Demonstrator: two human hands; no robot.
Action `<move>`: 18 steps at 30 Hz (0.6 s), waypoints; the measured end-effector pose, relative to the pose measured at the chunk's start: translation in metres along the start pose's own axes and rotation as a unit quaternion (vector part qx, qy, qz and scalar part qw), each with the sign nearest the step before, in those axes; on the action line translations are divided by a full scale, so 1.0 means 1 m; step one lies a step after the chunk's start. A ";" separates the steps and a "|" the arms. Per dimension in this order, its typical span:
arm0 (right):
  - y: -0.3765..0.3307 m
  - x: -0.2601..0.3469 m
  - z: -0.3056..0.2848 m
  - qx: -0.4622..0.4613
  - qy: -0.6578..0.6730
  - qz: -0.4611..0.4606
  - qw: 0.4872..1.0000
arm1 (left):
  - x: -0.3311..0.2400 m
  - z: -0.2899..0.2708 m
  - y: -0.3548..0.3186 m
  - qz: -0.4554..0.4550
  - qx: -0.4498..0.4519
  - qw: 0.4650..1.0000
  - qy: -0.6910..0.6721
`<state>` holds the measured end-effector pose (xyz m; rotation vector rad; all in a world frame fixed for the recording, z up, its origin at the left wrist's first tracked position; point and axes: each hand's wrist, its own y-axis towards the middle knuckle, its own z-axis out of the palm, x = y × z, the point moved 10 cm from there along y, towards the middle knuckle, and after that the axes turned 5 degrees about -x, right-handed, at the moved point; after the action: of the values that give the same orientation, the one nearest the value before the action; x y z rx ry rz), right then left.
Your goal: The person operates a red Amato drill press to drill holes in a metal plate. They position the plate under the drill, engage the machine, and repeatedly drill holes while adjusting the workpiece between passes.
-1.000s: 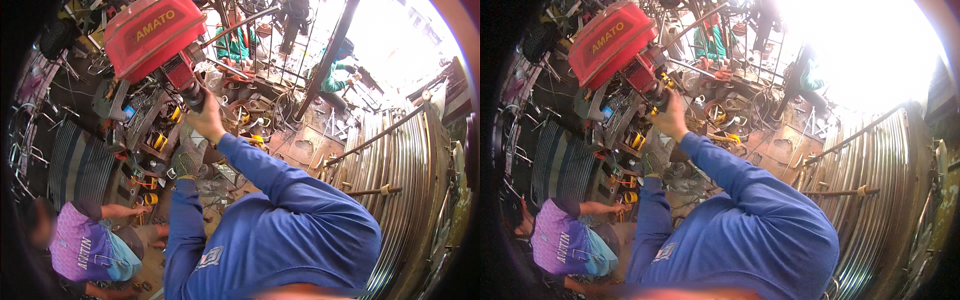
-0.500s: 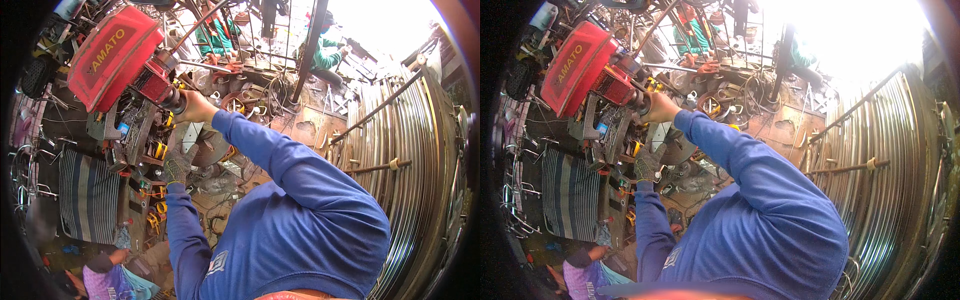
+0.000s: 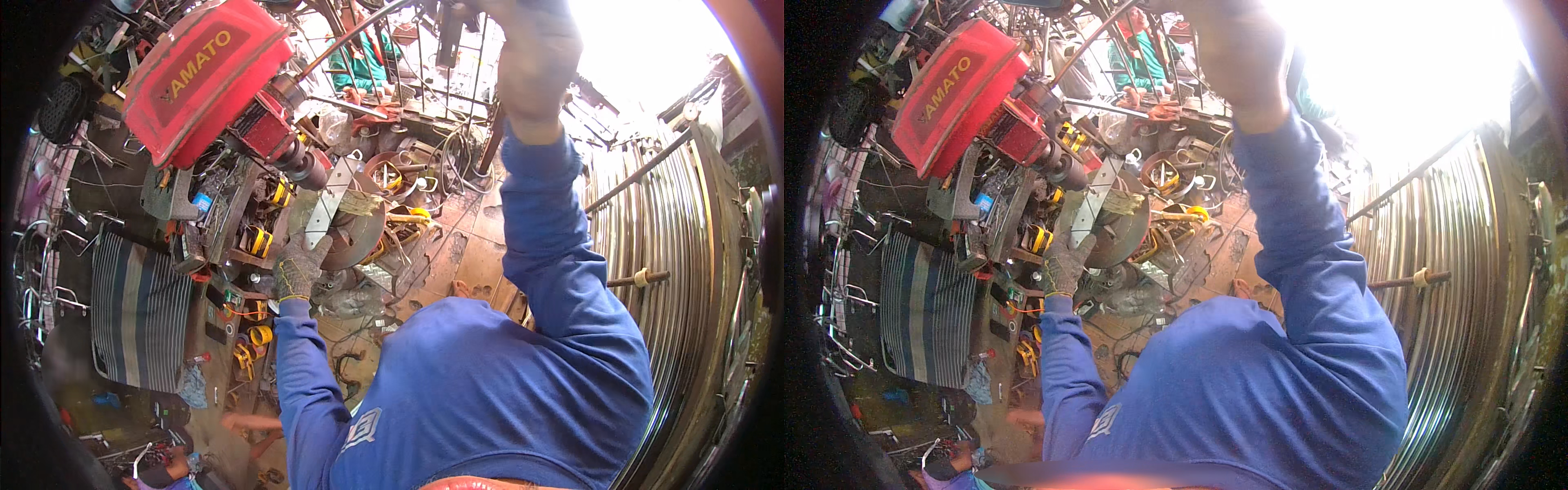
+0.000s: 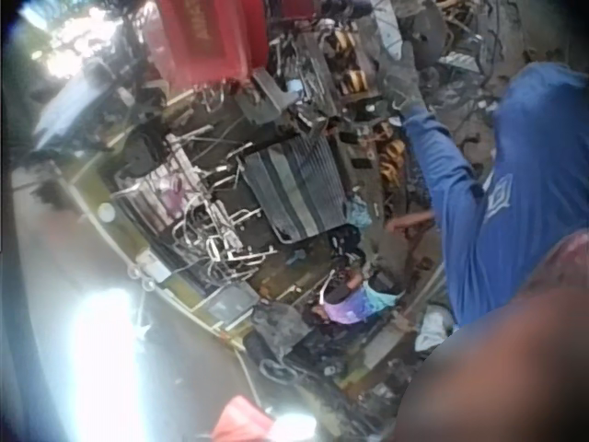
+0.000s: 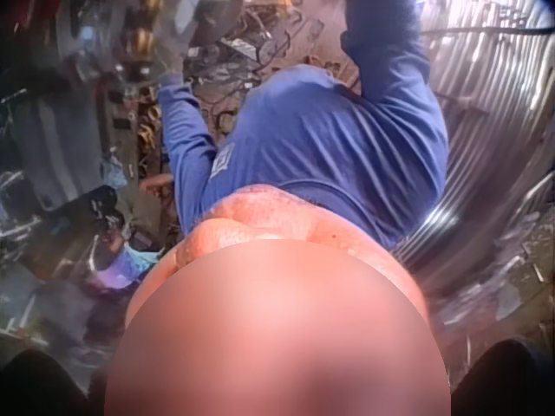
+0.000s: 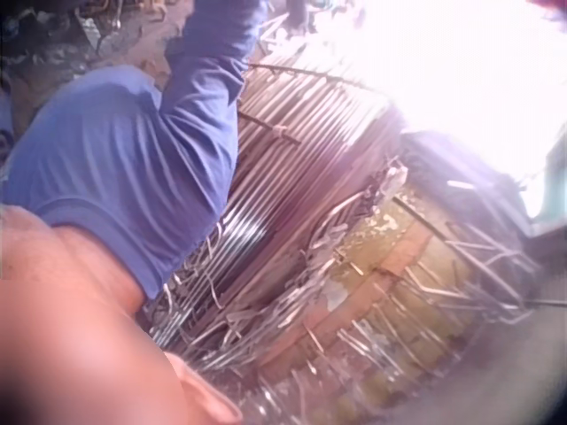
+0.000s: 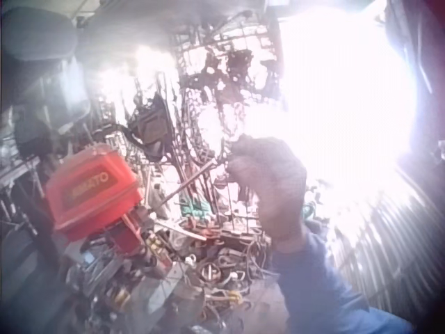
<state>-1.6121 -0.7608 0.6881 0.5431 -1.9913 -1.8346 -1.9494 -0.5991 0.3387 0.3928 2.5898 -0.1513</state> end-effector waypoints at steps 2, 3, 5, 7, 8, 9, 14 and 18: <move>-0.007 -0.024 -0.011 -0.041 0.315 0.195 0.928 | -0.005 -0.001 0.000 0.026 -0.012 1.000 0.005; -0.018 -0.019 -0.008 -0.033 0.335 0.233 0.912 | -0.005 -0.001 0.000 0.028 -0.022 0.999 0.019; -0.076 -0.014 0.035 0.156 0.228 0.458 0.845 | -0.004 -0.001 0.000 0.036 -0.038 0.998 0.035; -0.086 0.012 0.062 0.251 0.202 0.408 0.854 | -0.002 -0.003 0.002 0.033 -0.061 0.997 0.036; -0.090 0.025 0.068 0.290 0.227 0.379 0.849 | 0.003 0.002 0.003 0.012 -0.040 0.998 0.044; -0.085 0.031 0.068 0.297 0.201 0.310 0.880 | 0.000 0.002 0.004 0.029 -0.039 0.999 0.019; -0.138 -0.015 0.046 0.114 0.174 0.426 0.880 | -0.009 -0.002 0.003 0.037 -0.041 0.989 -0.140; -0.284 -0.009 0.077 0.178 0.171 0.655 0.714 | 0.002 0.004 0.001 -0.047 -0.008 0.998 -0.028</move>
<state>-1.6373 -0.7116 0.3984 -0.4105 -1.6275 -0.4171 -1.9485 -0.5990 0.3342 0.2564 2.5540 -0.1719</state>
